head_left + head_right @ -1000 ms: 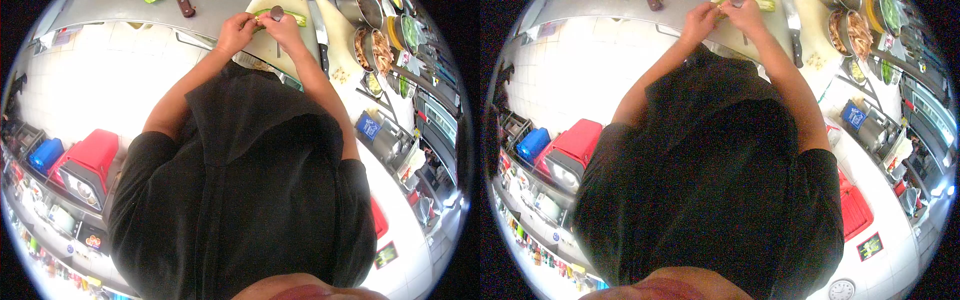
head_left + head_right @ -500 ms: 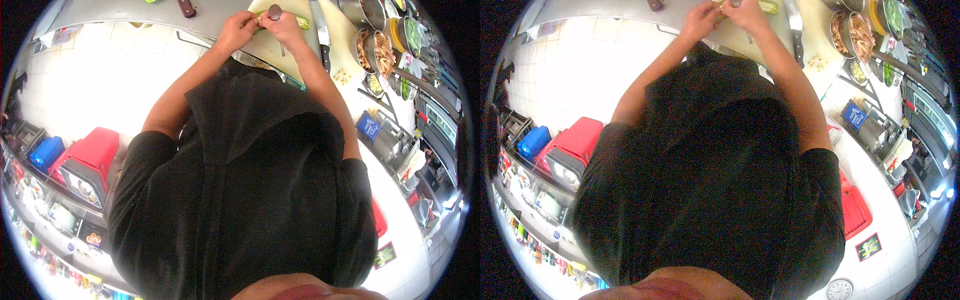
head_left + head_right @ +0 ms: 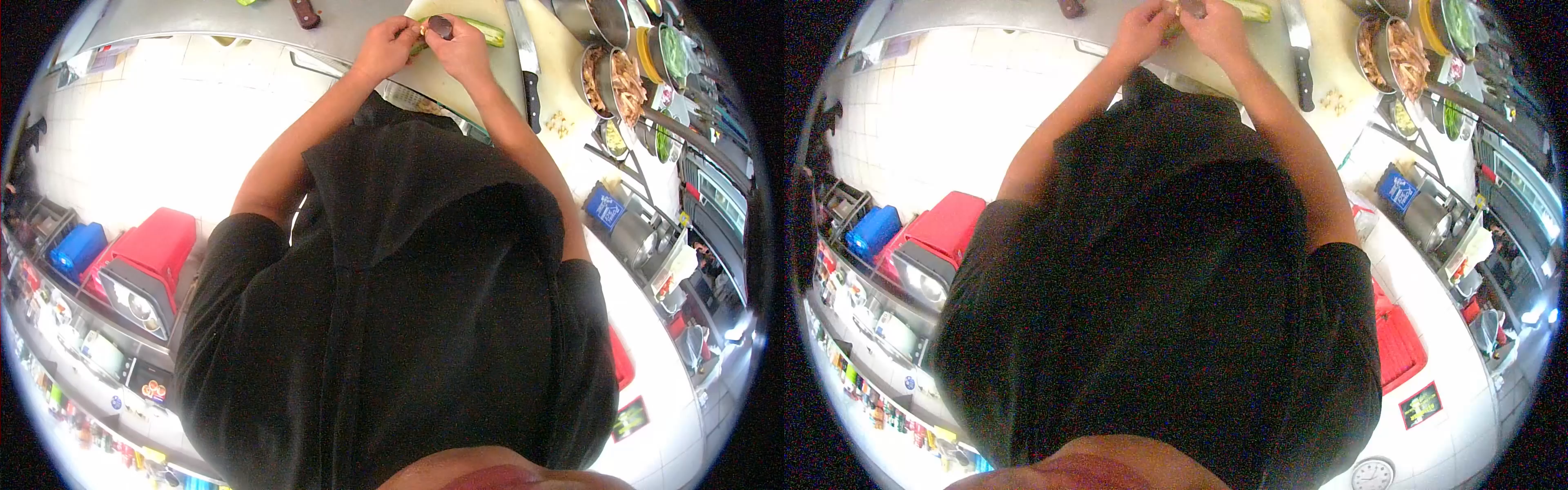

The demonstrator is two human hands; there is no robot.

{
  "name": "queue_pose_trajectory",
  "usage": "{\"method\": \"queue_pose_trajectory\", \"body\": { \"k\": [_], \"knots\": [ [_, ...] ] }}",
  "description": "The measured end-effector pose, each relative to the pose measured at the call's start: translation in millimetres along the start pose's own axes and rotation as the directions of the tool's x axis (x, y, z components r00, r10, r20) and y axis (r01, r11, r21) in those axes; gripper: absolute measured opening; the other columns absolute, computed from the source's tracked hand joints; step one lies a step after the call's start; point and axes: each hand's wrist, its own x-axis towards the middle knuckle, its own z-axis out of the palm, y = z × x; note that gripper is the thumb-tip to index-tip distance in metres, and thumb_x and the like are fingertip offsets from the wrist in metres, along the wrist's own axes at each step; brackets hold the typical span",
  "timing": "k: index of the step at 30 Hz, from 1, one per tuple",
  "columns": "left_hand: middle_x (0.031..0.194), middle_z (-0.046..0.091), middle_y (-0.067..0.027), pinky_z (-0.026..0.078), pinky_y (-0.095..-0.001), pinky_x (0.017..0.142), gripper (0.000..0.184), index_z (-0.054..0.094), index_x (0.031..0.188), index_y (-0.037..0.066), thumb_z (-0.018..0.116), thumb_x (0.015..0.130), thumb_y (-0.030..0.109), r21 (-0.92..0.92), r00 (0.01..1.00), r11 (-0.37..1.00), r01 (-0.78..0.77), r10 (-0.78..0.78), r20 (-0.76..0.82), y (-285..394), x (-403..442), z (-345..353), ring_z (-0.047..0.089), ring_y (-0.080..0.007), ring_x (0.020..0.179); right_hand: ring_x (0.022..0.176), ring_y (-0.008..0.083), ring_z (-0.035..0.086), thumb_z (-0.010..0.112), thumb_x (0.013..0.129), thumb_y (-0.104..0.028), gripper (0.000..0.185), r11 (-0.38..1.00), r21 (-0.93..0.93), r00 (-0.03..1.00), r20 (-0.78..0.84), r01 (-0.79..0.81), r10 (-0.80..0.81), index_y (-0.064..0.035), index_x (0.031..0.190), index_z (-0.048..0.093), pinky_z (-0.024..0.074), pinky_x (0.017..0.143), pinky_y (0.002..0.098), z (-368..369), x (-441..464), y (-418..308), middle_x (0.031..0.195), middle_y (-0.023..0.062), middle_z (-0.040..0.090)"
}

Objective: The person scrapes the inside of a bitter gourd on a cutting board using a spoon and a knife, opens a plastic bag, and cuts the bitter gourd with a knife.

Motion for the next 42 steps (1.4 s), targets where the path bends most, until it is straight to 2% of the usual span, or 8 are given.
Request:
{"method": "queue_pose_trajectory", "body": {
  "k": [7,14,20,25,32,38,41,42],
  "knots": [
    [0.075,0.065,-0.0065,0.053,-0.0282,0.054,0.024,0.067,0.101,-0.001,0.058,0.094,0.02,0.08,0.994,0.992,-0.096,0.099,-0.04,-6,-5,3,0.061,-0.0113,0.06,0.076,0.0063,0.062,0.067,0.084,-0.014,0.019,0.998,0.065,1.0,-0.002,-0.02,0.02,-0.004,0.1,0.071,0.0505,0.069,0.024,5,-2,4,0.082,0.0008,0.07],
    [0.075,0.066,-0.0033,0.053,-0.0268,0.053,0.023,0.069,0.099,0.001,0.061,0.094,0.022,-0.114,0.998,0.994,0.007,-0.015,-0.067,-2,-6,5,0.06,-0.0096,0.061,0.071,0.0052,0.059,0.069,0.082,-0.015,0.019,0.993,0.121,0.997,-0.07,-0.014,0.023,-0.0027,0.096,0.069,0.0494,0.065,0.0241,12,-10,-3,0.079,-0.0005,0.068],
    [0.076,0.068,-0.0037,0.053,-0.0263,0.053,0.023,0.069,0.1,0.001,0.062,0.093,0.022,-0.045,0.997,0.999,-0.007,0.004,-0.077,-4,-10,6,0.061,-0.0101,0.059,0.069,0.0079,0.061,0.07,0.081,-0.016,0.022,0.994,-0.063,0.995,-0.045,-0.095,0.092,-0.0034,0.099,0.069,0.0503,0.065,0.0257,3,-6,-9,0.078,-0.0005,0.068],
    [0.074,0.068,-0.005,0.051,-0.0269,0.053,0.024,0.069,0.103,0.001,0.061,0.093,0.021,-0.084,0.997,0.996,-0.043,0.037,-0.072,-7,-15,8,0.061,-0.0107,0.057,0.075,0.0102,0.066,0.069,0.083,-0.019,0.021,0.999,0.051,0.999,-0.047,0.009,-0.007,-0.0049,0.098,0.072,0.0522,0.068,0.0276,7,-8,0,0.08,0.0034,0.072],
    [0.078,0.07,-0.0127,0.053,-0.0323,0.062,0.024,0.07,0.101,0.002,0.062,0.089,0.021,0.199,0.968,0.963,-0.183,0.211,-0.133,-7,-16,5,0.066,-0.0183,0.064,0.073,0.0113,0.066,0.066,0.086,-0.017,0.018,0.983,-0.181,0.999,0.025,-0.022,0.027,-0.0066,0.097,0.074,0.0514,0.065,0.0286,-1,-9,-17,0.08,0.0041,0.072],
    [0.078,0.07,-0.0142,0.053,-0.033,0.064,0.024,0.071,0.097,0.004,0.061,0.086,0.023,0.259,0.968,0.955,-0.146,0.192,-0.162,-7,-15,7,0.067,-0.023,0.067,0.07,0.0095,0.063,0.065,0.084,-0.011,0.018,0.914,0.246,0.942,0.182,-0.323,0.283,-0.0083,0.101,0.071,0.0493,0.064,0.0255,3,6,38,0.079,0.0045,0.069],
    [0.076,0.07,-0.0137,0.052,-0.0331,0.062,0.024,0.071,0.094,0.003,0.061,0.085,0.023,0.293,0.968,0.948,-0.125,0.181,-0.173,-5,-11,7,0.067,-0.0222,0.065,0.075,0.0335,0.069,0.063,0.083,-0.018,0.019,0.967,-0.237,0.978,-0.161,0.095,-0.135,-0.005,0.095,0.071,0.0533,0.069,0.0432,5,-3,-3,0.092,0.013,0.072],
    [0.075,0.07,-0.0131,0.052,-0.0329,0.062,0.024,0.071,0.093,0.003,0.061,0.085,0.023,0.285,0.971,0.952,-0.113,0.166,-0.171,-5,-9,5,0.067,-0.0212,0.064,0.073,0.0246,0.065,0.064,0.083,-0.014,0.018,0.977,-0.174,0.979,-0.137,0.124,-0.149,-0.0052,0.097,0.07,0.0516,0.067,0.0365,7,-5,-2,0.088,0.0093,0.071]
  ]
}}
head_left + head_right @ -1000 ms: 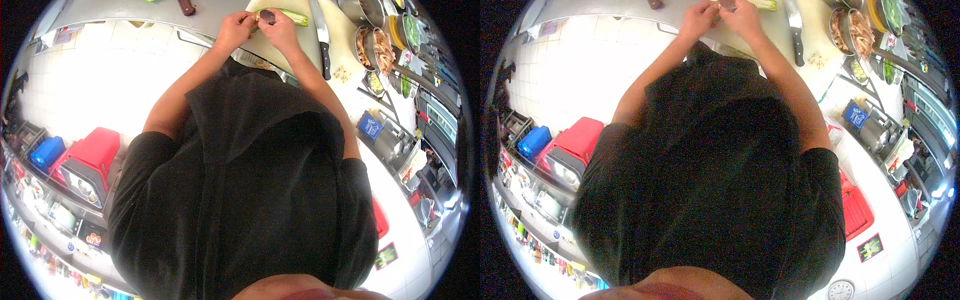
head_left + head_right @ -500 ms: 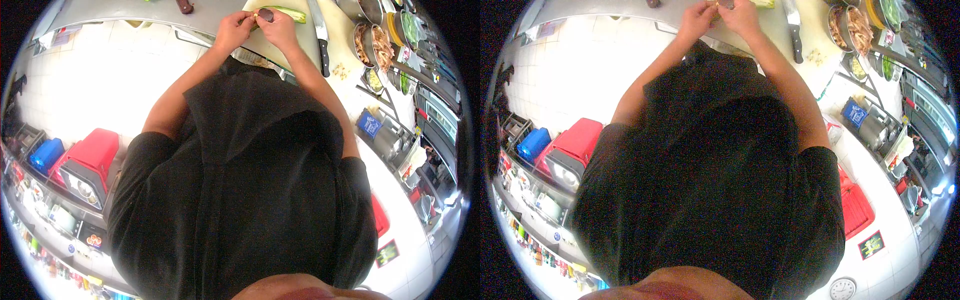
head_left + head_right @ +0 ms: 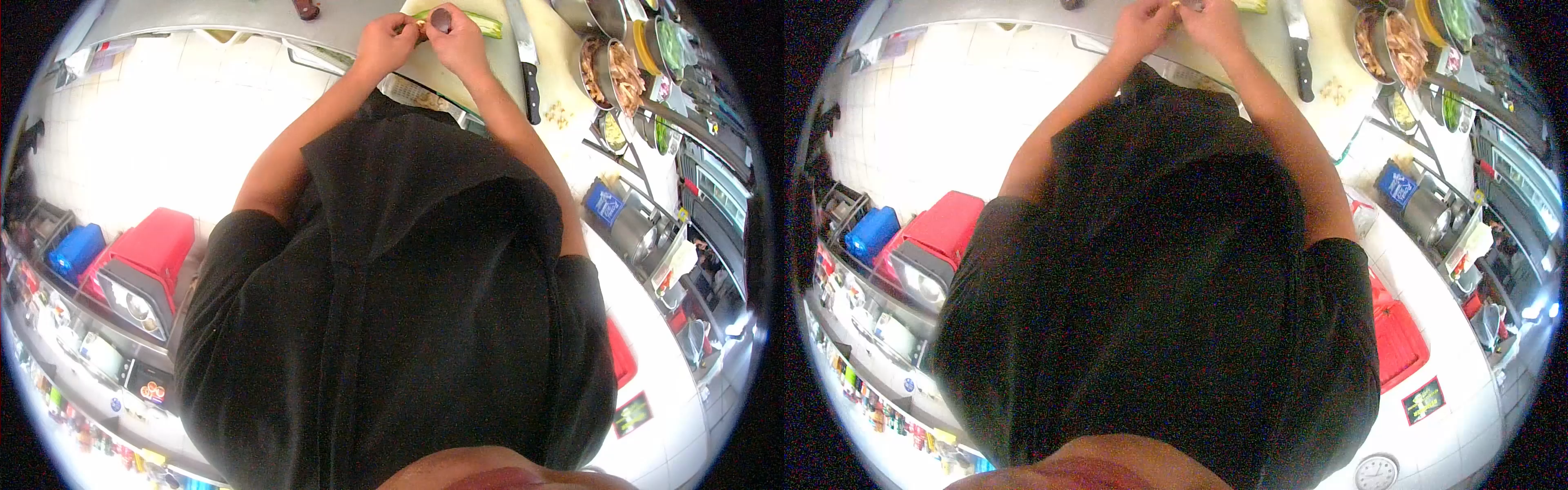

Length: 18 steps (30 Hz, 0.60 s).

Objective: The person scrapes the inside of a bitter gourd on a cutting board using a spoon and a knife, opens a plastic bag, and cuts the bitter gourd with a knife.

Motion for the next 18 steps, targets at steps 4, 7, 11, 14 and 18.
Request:
{"method": "queue_pose_trajectory", "body": {
  "k": [4,7,11,14,18],
  "knots": [
    [0.07,0.069,-0.0105,0.051,-0.031,0.059,0.023,0.071,0.091,0.001,0.061,0.084,0.021,-0.143,0.999,0.989,0.027,-0.024,0.023,-4,1,1,0.064,-0.0158,0.061,0.069,0.0063,0.058,0.066,0.081,-0.004,0.016,0.992,0.125,0.992,0.123,0.009,-0.024,-0.0041,0.097,0.067,0.0479,0.062,0.0228,-7,-13,-1,0.08,0.0019,0.068],
    [0.068,0.068,-0.0091,0.05,-0.0295,0.057,0.023,0.071,0.09,0.001,0.061,0.084,0.02,-0.136,1.0,0.99,-0.03,0.028,-0.014,-8,2,4,0.061,-0.0124,0.06,0.067,0.0061,0.057,0.066,0.081,-0.004,0.015,0.973,0.21,0.988,0.101,0.091,-0.114,-0.0038,0.097,0.068,0.048,0.061,0.0231,-6,-17,-1,0.079,0.0018,0.067],
    [0.067,0.067,-0.0082,0.049,-0.0289,0.056,0.022,0.071,0.09,0.001,0.061,0.084,0.02,-0.147,1.0,0.989,-0.003,0.004,0.01,-7,0,5,0.06,-0.0113,0.057,0.066,0.0067,0.058,0.065,0.084,-0.007,0.015,0.987,0.162,0.994,0.102,0.016,-0.033,-0.0047,0.097,0.07,0.0482,0.061,0.023,-8,-20,-5,0.075,0.0016,0.067],
    [0.066,0.067,-0.0077,0.049,-0.0285,0.055,0.022,0.071,0.09,0.001,0.061,0.084,0.02,-0.158,0.999,0.987,0.025,-0.021,0.028,-7,-1,4,0.059,-0.0106,0.056,0.063,0.0056,0.056,0.066,0.086,-0.012,0.015,0.991,0.133,0.998,0.07,-0.008,-0.002,-0.0059,0.098,0.072,0.0479,0.059,0.0232,-5,-19,-5,0.073,0.0015,0.067],
    [0.066,0.067,-0.0079,0.049,-0.0291,0.055,0.022,0.071,0.09,0.002,0.062,0.085,0.021,-0.16,1.0,0.987,0.015,-0.011,0.027,-5,-3,3,0.059,-0.0112,0.056,0.064,0.0061,0.057,0.069,0.086,-0.019,0.017,0.983,0.1,0.987,0.07,-0.151,0.145,-0.0054,0.096,0.073,0.0485,0.06,0.0254,-3,-15,-6,0.074,0.0011,0.068]
  ]
}}
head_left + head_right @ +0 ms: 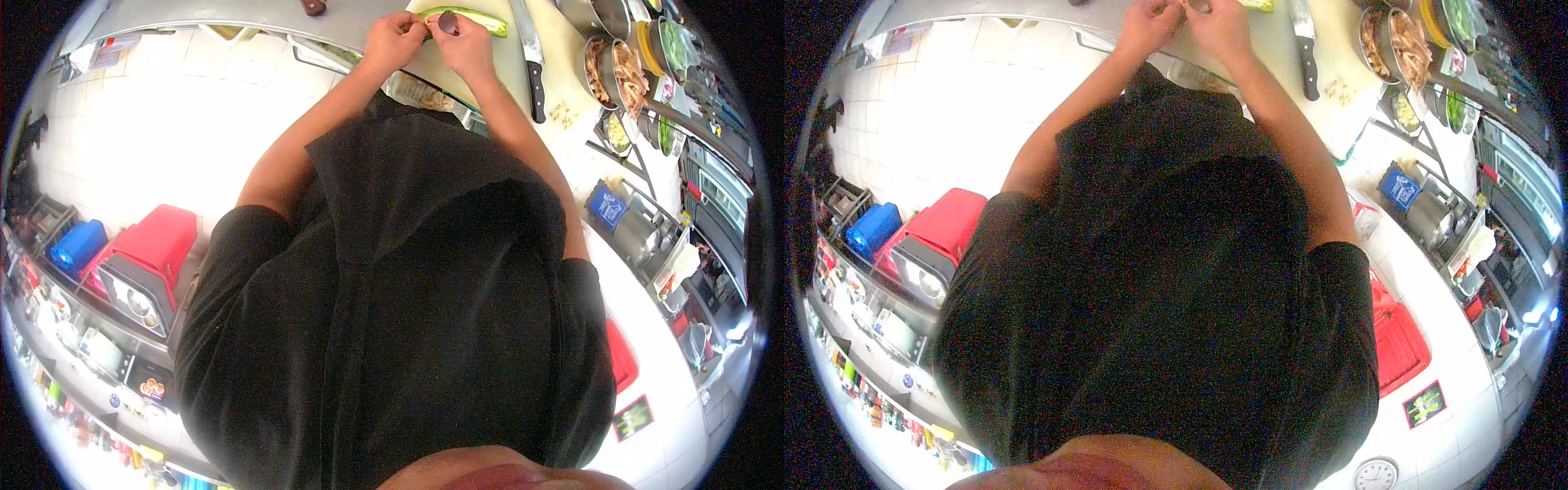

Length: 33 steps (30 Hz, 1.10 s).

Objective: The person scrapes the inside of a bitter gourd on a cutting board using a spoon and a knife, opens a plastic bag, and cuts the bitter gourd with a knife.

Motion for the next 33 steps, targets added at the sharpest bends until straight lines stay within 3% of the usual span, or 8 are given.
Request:
{"method": "queue_pose_trajectory", "body": {
  "k": [5,8,17,23,26,30,32,33],
  "knots": [
    [0.076,0.069,-0.0113,0.051,-0.0319,0.059,0.023,0.071,0.091,0.003,0.063,0.084,0.023,0.103,0.996,0.991,-0.08,0.084,-0.031,-9,0,2,0.064,-0.0179,0.061,0.066,0.0076,0.057,0.07,0.085,-0.022,0.02,0.921,0.253,0.944,0.227,-0.295,0.24,-0.0045,0.095,0.073,0.0459,0.06,0.0252,-7,14,16,0.079,0.0005,0.069],
    [0.084,0.069,-0.0139,0.053,-0.0346,0.064,0.023,0.071,0.092,0.004,0.064,0.083,0.024,0.161,0.991,0.979,-0.129,0.132,-0.005,-12,-1,3,0.067,-0.0231,0.069,0.069,0.0229,0.066,0.064,0.083,-0.017,0.02,0.864,0.3,0.897,0.314,-0.404,0.311,0.0029,0.087,0.067,0.0523,0.064,0.0345,-20,21,-19,0.081,0.0096,0.069],
    [0.089,0.069,-0.0167,0.054,-0.0369,0.07,0.023,0.07,0.094,0.003,0.063,0.084,0.023,0.164,0.996,0.983,-0.085,0.085,0.009,6,-7,-1,0.069,-0.0279,0.077,0.065,0.0129,0.059,0.063,0.083,-0.017,0.019,0.977,0.07,0.871,0.469,-0.203,0.148,0.0017,0.081,0.064,0.0481,0.061,0.0286,-25,37,-11,0.071,0.0034,0.063],
    [0.09,0.069,-0.0178,0.055,-0.0353,0.073,0.022,0.069,0.096,0.002,0.063,0.084,0.019,0.149,0.992,0.981,-0.126,0.124,0.023,2,-3,-1,0.069,-0.0275,0.08,0.065,0.0069,0.054,0.069,0.086,-0.021,0.021,0.989,0.115,0.974,0.218,-0.096,0.07,-0.0038,0.097,0.072,0.0427,0.059,0.0234,-18,13,15,0.081,0.0014,0.069],
    [0.092,0.069,-0.0179,0.055,-0.0348,0.074,0.021,0.069,0.096,0.001,0.064,0.084,0.018,0.153,0.973,0.961,-0.23,0.228,0.031,-2,-1,-1,0.069,-0.0272,0.081,0.068,0.0071,0.056,0.068,0.085,-0.018,0.022,0.975,0.022,0.958,0.197,-0.219,0.211,-0.0019,0.099,0.07,0.0441,0.061,0.0235,-54,-2,11,0.082,0.0024,0.069],
    [0.093,0.069,-0.0165,0.055,-0.0342,0.075,0.019,0.07,0.096,0.001,0.065,0.085,0.017,0.147,0.965,0.955,-0.259,0.25,0.072,3,-7,-5,0.069,-0.0259,0.082,0.069,0.007,0.056,0.067,0.082,-0.011,0.017,0.936,0.26,0.948,-0.151,-0.237,0.282,-0.0025,0.096,0.071,0.0436,0.061,0.022,-114,-32,36,0.081,0.0008,0.068],
    [0.094,0.069,-0.0152,0.054,-0.0338,0.075,0.02,0.07,0.098,0.002,0.065,0.087,0.019,0.151,0.96,0.949,-0.277,0.265,0.092,0,-5,-4,0.068,-0.0251,0.082,0.069,0.007,0.056,0.068,0.081,-0.012,0.016,0.949,0.034,0.906,-0.288,-0.315,0.311,-0.0031,0.095,0.072,0.0432,0.061,0.0214,-158,-46,56,0.079,0.0012,0.067],
    [0.094,0.07,-0.0145,0.053,-0.0337,0.075,0.022,0.069,0.1,0.003,0.065,0.087,0.02,0.157,0.954,0.942,-0.297,0.284,0.1,-5,-4,-5,0.068,-0.0247,0.082,0.066,0.0168,0.061,0.065,0.083,-0.027,0.027,0.906,-0.139,0.872,-0.362,-0.4,0.33,0.0001,0.087,0.069,0.0483,0.066,0.0325,-179,-53,82,0.074,0.0103,0.069]
  ]
}}
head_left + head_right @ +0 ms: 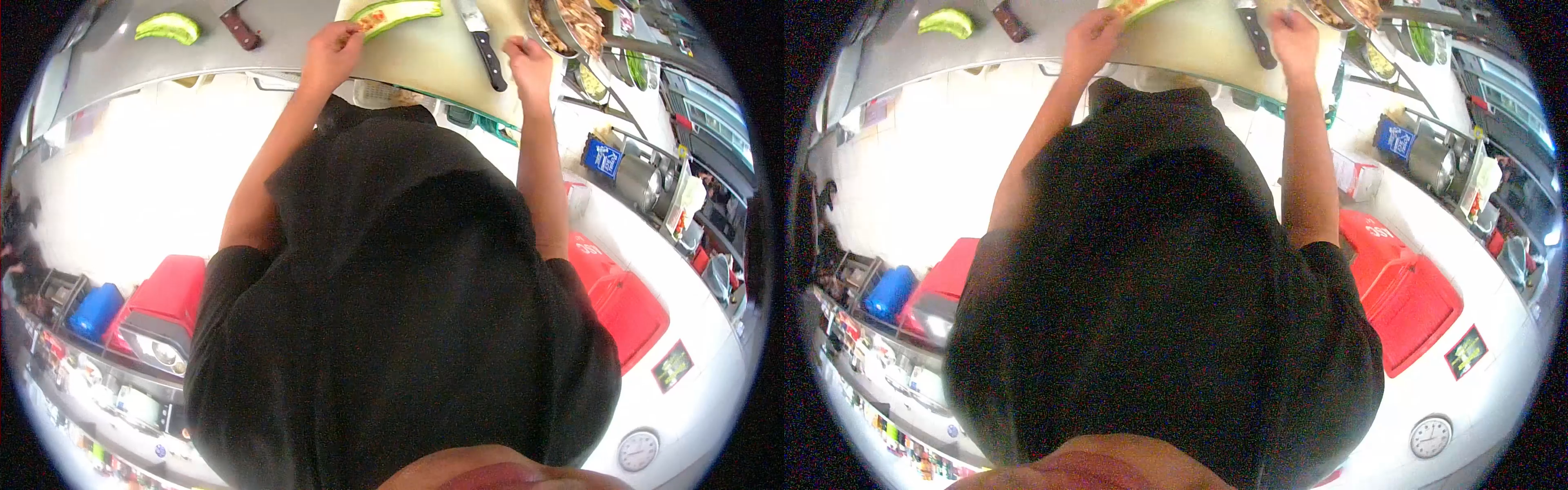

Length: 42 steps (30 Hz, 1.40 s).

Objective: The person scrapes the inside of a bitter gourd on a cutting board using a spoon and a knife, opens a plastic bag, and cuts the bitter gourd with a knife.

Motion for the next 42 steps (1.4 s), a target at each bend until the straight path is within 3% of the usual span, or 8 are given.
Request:
{"method": "queue_pose_trajectory", "body": {
  "k": [7,13,16,23,30,37,40,42],
  "knots": [
    [0.092,0.069,-0.0148,0.052,-0.0331,0.076,0.025,0.069,0.101,0.004,0.067,0.086,0.024,0.134,0.99,0.984,0.115,-0.124,0.065,18,9,-6,0.068,-0.0241,0.083,0.077,0.0351,0.066,0.07,0.076,-0.04,0.04,0.904,-0.409,0.99,-0.109,-0.125,0.087,-0.0012,0.083,0.068,0.0504,0.072,0.0431,-35,11,86,0.079,0.0199,0.068],
    [0.084,0.068,-0.0123,0.053,-0.0342,0.066,0.021,0.067,0.09,0.005,0.075,0.08,0.023,0.187,0.999,0.981,-0.044,0.04,0.024,11,11,-5,0.066,-0.0231,0.069,0.08,0.036,0.067,0.067,0.077,-0.04,0.038,0.926,-0.355,0.985,-0.149,-0.131,0.083,-0.0033,0.087,0.068,0.051,0.072,0.0437,-36,-26,-2,0.081,0.0187,0.069],
    [0.086,0.069,-0.0129,0.054,-0.0352,0.067,0.029,0.064,0.096,0.007,0.078,0.077,0.023,0.223,0.991,0.967,0.122,-0.132,0.03,20,8,-7,0.067,-0.0244,0.071,0.067,0.0237,0.064,0.072,0.078,-0.035,0.035,0.992,-0.116,0.997,0.057,-0.049,0.056,-0.0016,0.089,0.068,0.049,0.064,0.0339,-11,-35,-29,0.073,0.0146,0.067],
    [0.103,0.068,-0.0152,0.053,-0.0376,0.081,0.049,0.058,0.114,0.006,0.08,0.073,0.023,0.198,0.977,0.971,0.138,-0.167,0.136,29,1,-20,0.067,-0.0297,0.092,0.067,0.0284,0.063,0.065,0.084,-0.03,0.03,0.946,-0.061,0.902,0.325,0.319,-0.284,-0.0054,0.102,0.065,0.0507,0.066,0.0367,83,-50,-114,0.077,0.0156,0.067],
    [0.108,0.066,-0.0176,0.052,-0.0383,0.085,0.055,0.054,0.12,0.004,0.079,0.073,0.02,0.166,0.983,0.975,0.144,-0.16,0.088,26,-8,-22,0.066,-0.0324,0.098,0.087,0.0376,0.066,0.047,0.092,-0.025,0.027,0.715,-0.352,0.759,0.526,0.604,-0.383,-0.0055,0.096,0.065,0.0521,0.077,0.046,112,-57,-153,0.091,0.018,0.069],
    [0.112,0.066,-0.0205,0.052,-0.0385,0.087,0.057,0.05,0.129,0.003,0.074,0.077,0.01,0.025,0.986,0.986,0.164,-0.164,0.025,33,-16,-18,0.066,-0.0335,0.101,0.095,0.0351,0.067,0.051,0.083,-0.017,0.027,0.578,-0.497,0.707,0.675,0.647,-0.21,-0.0029,0.096,0.069,0.052,0.085,0.0467,118,-59,-178,0.099,0.0204,0.069],
    [0.114,0.066,-0.0186,0.046,-0.0307,0.094,0.062,0.042,0.144,0.009,0.062,0.093,0.037,-0.012,0.981,0.983,0.185,-0.184,0.061,30,-16,-18,0.064,-0.0322,0.105,0.096,0.035,0.067,0.052,0.081,-0.015,0.027,0.547,-0.485,0.669,0.715,0.682,-0.201,-0.0026,0.096,0.07,0.0523,0.085,0.0462,115,-55,-186,0.101,0.0207,0.069],
    [0.111,0.066,-0.0219,0.047,-0.0306,0.092,0.055,0.044,0.139,0.006,0.064,0.091,0.024,-0.076,0.994,0.991,0.107,-0.106,0.014,24,-17,-14,0.064,-0.0336,0.103,0.096,0.0349,0.067,0.051,0.081,-0.015,0.028,0.527,-0.498,0.656,0.737,0.688,-0.161,-0.0024,0.097,0.07,0.0526,0.085,0.0457,111,-57,-195,0.101,0.0205,0.069]
  ]
}}
